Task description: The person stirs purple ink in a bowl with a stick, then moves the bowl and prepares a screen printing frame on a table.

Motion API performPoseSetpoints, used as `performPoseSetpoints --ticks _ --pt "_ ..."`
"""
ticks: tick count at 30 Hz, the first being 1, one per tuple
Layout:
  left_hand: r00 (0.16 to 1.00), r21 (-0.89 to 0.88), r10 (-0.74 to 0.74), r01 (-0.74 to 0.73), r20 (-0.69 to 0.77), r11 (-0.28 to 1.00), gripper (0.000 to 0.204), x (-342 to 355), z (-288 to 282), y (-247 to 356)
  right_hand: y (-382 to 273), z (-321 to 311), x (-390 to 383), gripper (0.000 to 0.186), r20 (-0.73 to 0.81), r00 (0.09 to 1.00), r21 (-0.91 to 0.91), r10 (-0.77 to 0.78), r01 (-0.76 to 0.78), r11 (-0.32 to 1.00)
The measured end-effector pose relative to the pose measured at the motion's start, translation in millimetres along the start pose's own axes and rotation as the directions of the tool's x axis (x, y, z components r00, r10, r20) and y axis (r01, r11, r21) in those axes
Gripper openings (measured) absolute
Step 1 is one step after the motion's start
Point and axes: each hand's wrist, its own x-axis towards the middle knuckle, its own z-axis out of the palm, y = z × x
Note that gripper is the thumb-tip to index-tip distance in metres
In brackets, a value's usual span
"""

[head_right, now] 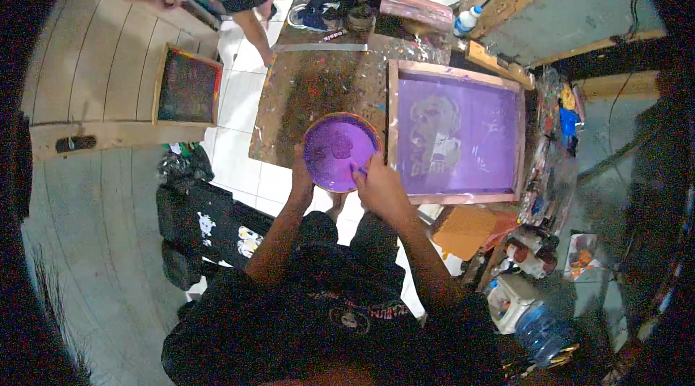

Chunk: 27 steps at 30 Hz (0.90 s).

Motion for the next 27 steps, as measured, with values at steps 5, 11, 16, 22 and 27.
performPoseSetpoints --ticks 5,11,16,22,27 --pt "0.998 0.091 -0.001 0.006 -0.056 0.996 0.062 -21 19 23 -6 -18 26 0.025 0.299 0.953 -0.448 0.051 0.093 0.889" --pt "0.994 0.081 -0.091 0.096 -0.060 0.992 0.060 -26 8 21 -27 -21 25 0.015 0.158 0.971 -0.590 -0.177 0.237 0.772" --pt "0.990 0.183 0.129 -0.116 -0.060 0.976 0.062 -31 14 35 -30 -6 27 0.013 0.312 0.935 -0.508 -0.169 0.314 0.802" --pt "0.987 0.010 0.135 -0.135 -0.084 0.991 0.062 -23 6 30 -41 -4 44 0.014 0.268 0.941 -0.582 -0.205 0.328 0.744" --pt "0.990 0.000 0.114 -0.114 -0.085 0.993 0.064 -31 11 53 -46 -17 44 0.012 0.371 0.906 -0.548 -0.203 0.390 0.740"
